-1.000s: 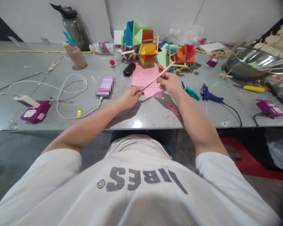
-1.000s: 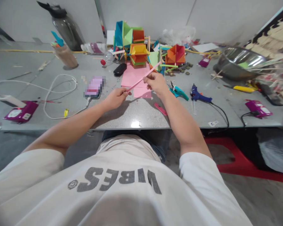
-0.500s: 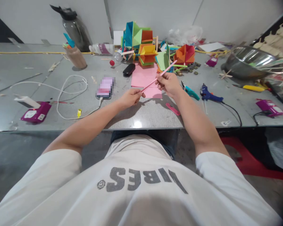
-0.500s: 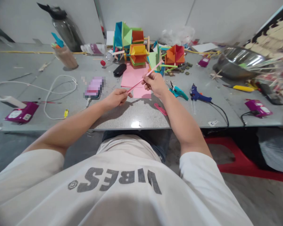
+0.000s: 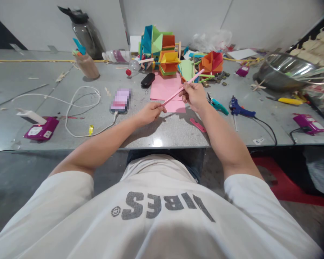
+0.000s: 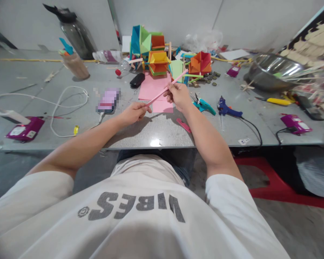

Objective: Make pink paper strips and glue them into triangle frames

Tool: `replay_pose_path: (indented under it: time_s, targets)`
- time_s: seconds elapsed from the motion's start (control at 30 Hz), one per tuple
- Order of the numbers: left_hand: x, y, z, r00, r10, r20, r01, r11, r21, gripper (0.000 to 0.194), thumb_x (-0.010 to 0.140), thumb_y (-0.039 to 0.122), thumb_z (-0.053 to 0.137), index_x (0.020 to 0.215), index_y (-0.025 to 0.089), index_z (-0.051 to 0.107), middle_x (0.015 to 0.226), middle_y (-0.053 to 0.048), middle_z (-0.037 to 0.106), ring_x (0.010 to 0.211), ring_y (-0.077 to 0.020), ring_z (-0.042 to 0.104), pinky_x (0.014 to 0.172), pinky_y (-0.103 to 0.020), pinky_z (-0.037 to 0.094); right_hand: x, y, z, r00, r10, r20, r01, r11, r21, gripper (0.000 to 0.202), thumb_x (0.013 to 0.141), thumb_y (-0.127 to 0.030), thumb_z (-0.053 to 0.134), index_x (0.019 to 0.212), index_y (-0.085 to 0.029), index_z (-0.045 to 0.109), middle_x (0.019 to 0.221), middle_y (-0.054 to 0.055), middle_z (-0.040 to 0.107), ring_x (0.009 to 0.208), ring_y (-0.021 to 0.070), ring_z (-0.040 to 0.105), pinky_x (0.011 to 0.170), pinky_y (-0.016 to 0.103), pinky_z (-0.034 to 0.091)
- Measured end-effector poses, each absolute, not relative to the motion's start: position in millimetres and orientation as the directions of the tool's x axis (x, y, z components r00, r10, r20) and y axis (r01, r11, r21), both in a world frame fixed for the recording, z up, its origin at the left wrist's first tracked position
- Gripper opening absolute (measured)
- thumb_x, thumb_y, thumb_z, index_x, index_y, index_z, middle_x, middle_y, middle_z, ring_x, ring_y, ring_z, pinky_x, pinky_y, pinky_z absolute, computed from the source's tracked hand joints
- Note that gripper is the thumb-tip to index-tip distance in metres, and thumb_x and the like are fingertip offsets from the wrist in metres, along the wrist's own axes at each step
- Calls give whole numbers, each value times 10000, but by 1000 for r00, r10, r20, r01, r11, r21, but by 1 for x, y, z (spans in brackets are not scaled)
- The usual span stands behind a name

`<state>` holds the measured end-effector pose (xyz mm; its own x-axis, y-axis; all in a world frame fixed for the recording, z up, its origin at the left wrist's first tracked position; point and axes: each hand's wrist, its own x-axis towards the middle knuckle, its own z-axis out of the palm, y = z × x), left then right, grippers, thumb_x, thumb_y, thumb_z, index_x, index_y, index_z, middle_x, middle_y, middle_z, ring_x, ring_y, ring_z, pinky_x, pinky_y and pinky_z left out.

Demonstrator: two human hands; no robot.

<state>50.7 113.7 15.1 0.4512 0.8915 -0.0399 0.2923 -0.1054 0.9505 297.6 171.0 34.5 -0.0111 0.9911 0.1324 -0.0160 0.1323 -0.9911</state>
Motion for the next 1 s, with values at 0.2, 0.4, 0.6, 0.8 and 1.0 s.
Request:
replay_pose_path:
  time_s: [0.2, 0.4, 0.6, 0.8, 1.0]
  targets:
    - [50, 115, 12, 436, 899, -37, 332, -122, 935, 257, 1125, 239, 466, 1002, 195, 688, 589, 58, 405, 539, -132, 355, 610, -295, 316, 296, 168, 34, 70, 987, 147, 52, 143, -988, 569, 948, -614, 922, 772, -242, 529, 631, -32, 663, 446, 59, 536, 393, 183, 392]
    - [50, 117, 11, 413, 909, -57, 354, -103, 929, 259, 1127, 252, 473, 991, 200, 688, 583, 52, 401, 536, -134, 359, 602, -301, 304, 298, 165, 36, 37, 994, 101, 96, 97, -991, 481, 976, -441, 938, 764, -227, 562, 651, -15, 702, 468, 63, 568, 412, 162, 421]
    - [49, 118, 11, 397, 917, -49, 375, -114, 920, 254, 1120, 244, 476, 986, 198, 687, 580, 50, 398, 538, -139, 378, 603, -308, 289, 299, 163, 42, 10, 996, 88, 70, 87, -994, 377, 967, -276, 922, 767, -209, 610, 660, -12, 716, 463, 65, 572, 399, 158, 401]
    - [48, 119, 9, 404, 914, -43, 402, -136, 905, 257, 1111, 265, 482, 991, 201, 700, 597, 40, 428, 564, -152, 410, 623, -312, 323, 302, 166, 39, 73, 995, 71, 85, 64, -994, 291, 893, -173, 891, 749, -201, 640, 636, -5, 723, 434, 57, 536, 395, 156, 386]
    - [47, 118, 11, 399, 917, 32, 514, -252, 820, 274, 1100, 286, 498, 1008, 187, 736, 735, -13, 588, 754, -186, 536, 774, -319, 432, 304, 169, 39, 85, 996, 31, 69, 25, -997, 257, 818, -154, 854, 728, -211, 620, 618, 1, 704, 417, 60, 477, 363, 168, 297]
